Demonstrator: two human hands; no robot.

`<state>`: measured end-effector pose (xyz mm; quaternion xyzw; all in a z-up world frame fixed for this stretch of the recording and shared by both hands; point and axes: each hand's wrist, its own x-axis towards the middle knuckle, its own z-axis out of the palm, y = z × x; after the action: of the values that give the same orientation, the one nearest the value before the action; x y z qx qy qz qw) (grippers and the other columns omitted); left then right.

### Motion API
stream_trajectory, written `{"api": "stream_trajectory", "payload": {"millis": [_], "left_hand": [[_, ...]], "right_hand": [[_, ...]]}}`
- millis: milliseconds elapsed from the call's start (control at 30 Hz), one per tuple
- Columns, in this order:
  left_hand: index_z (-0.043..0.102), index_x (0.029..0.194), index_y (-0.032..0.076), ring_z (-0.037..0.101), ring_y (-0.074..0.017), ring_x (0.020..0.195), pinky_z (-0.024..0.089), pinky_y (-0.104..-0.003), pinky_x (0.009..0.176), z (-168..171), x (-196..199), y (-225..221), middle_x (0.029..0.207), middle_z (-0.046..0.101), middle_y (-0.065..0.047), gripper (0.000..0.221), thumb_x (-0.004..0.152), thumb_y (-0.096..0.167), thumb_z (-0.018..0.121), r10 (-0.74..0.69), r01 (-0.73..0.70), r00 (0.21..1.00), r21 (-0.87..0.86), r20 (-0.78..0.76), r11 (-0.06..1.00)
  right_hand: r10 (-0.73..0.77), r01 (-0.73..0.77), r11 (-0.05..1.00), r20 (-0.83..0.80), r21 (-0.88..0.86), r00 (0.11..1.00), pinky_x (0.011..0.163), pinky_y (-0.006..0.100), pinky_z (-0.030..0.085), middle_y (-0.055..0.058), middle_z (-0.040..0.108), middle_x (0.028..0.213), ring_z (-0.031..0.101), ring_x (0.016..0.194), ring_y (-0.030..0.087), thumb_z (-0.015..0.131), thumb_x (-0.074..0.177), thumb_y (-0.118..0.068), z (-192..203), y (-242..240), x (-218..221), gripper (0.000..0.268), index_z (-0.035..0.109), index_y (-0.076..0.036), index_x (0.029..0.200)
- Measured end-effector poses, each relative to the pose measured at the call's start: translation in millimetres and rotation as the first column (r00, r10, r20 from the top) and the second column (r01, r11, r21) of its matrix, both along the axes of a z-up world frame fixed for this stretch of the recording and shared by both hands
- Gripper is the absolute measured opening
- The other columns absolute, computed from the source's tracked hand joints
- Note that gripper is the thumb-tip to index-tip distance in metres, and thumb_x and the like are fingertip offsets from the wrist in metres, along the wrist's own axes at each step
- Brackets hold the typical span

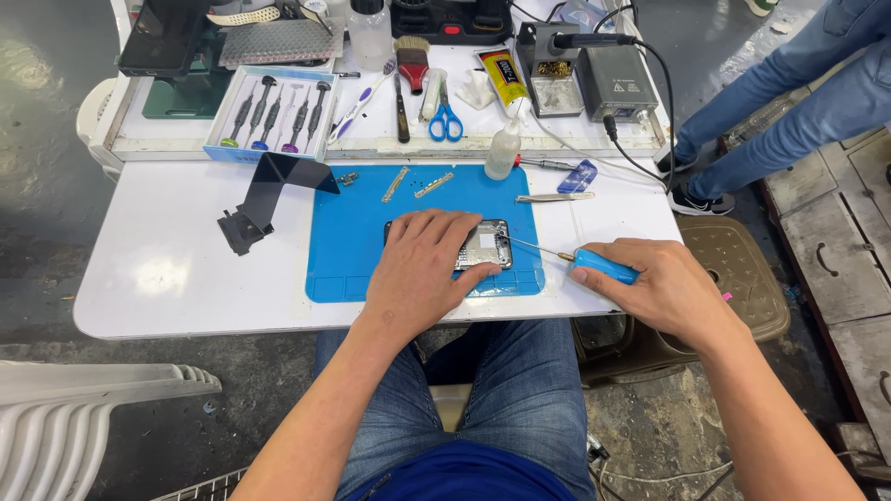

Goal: A person is disassembling a mobile phone at a workbench using a screwdriver and a pry tool to access internal components.

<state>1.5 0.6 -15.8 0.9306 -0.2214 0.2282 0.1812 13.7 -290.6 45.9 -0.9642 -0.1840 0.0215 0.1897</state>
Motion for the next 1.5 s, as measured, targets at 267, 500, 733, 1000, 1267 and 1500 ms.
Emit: {"api": "stream_trajectory", "payload": {"millis": [267, 500, 733, 1000, 1267, 1500], "left_hand": [[0.060, 0.134, 0.012, 0.058, -0.0290, 0.120, 0.042, -0.048, 0.100, 0, 0, 1, 0.128, 0.068, -0.006, 0.059, 0.098, 0.059, 0.058, -0.007, 0.007, 1.000, -0.009, 0.000, 1.000], [0.068, 0.133, 0.019, 0.054, -0.0315, 0.121, 0.041, -0.051, 0.096, 0, 4, 3, 0.130, 0.063, -0.005, 0.051, 0.099, 0.056, 0.057, -0.031, 0.032, 0.999, 0.018, -0.039, 0.999], [0.068, 0.134, 0.021, 0.053, -0.0324, 0.120, 0.041, -0.052, 0.095, -4, 5, 1, 0.130, 0.062, -0.007, 0.051, 0.099, 0.056, 0.057, -0.023, 0.025, 0.998, 0.026, -0.050, 0.999], [0.067, 0.135, 0.021, 0.052, -0.0336, 0.123, 0.041, -0.053, 0.097, -2, 5, -1, 0.135, 0.060, -0.007, 0.050, 0.099, 0.055, 0.056, -0.017, 0.021, 0.997, 0.048, -0.074, 0.999], [0.066, 0.136, 0.021, 0.053, -0.0332, 0.122, 0.041, -0.053, 0.097, -1, 4, -1, 0.134, 0.060, -0.007, 0.051, 0.100, 0.055, 0.055, -0.018, 0.020, 0.998, 0.045, -0.059, 0.999], [0.065, 0.137, 0.018, 0.050, -0.0333, 0.129, 0.036, -0.056, 0.106, 19, -3, -3, 0.136, 0.059, -0.010, 0.050, 0.099, 0.050, 0.058, -0.014, 0.022, 0.978, 0.036, -0.210, 0.999]], "right_hand": [[-0.017, 0.017, 1.000, -0.002, 0.010, 1.000, 0.067, 0.038, 0.050, -0.001, 0.081, 0.105, 0.070, 0.076, 0.021, 0.065, 0.086, -0.050, -1, 0, -3, 0.050, 0.077, -0.015, 0.119], [-0.044, 0.044, 0.999, -0.016, 0.020, 0.999, 0.062, 0.036, 0.044, -0.003, 0.079, 0.090, 0.061, 0.066, 0.019, 0.065, 0.086, -0.050, 3, 1, -7, 0.047, 0.078, -0.016, 0.116], [-0.042, 0.042, 0.999, -0.013, -0.008, 0.999, 0.059, 0.036, 0.043, -0.003, 0.076, 0.080, 0.058, 0.062, 0.018, 0.063, 0.085, -0.054, 1, -2, -11, 0.050, 0.078, -0.018, 0.116], [0.006, -0.009, 0.998, 0.055, 0.064, 0.998, 0.057, 0.034, 0.038, -0.004, 0.066, 0.069, 0.047, 0.057, 0.016, 0.067, 0.087, -0.046, -5, -10, -17, 0.038, 0.080, -0.018, 0.109], [-0.026, 0.015, 0.993, 0.091, 0.119, 0.996, 0.061, 0.033, 0.046, -0.007, 0.078, 0.085, 0.057, 0.061, 0.016, 0.070, 0.086, -0.042, -6, -11, -21, 0.036, 0.080, -0.018, 0.112], [-0.110, 0.111, 0.986, -0.014, 0.125, 0.994, 0.052, 0.036, 0.041, 0.005, 0.076, 0.078, 0.061, 0.061, 0.025, 0.072, 0.086, -0.041, 7, 4, -21, 0.036, 0.081, -0.015, 0.111]]}}
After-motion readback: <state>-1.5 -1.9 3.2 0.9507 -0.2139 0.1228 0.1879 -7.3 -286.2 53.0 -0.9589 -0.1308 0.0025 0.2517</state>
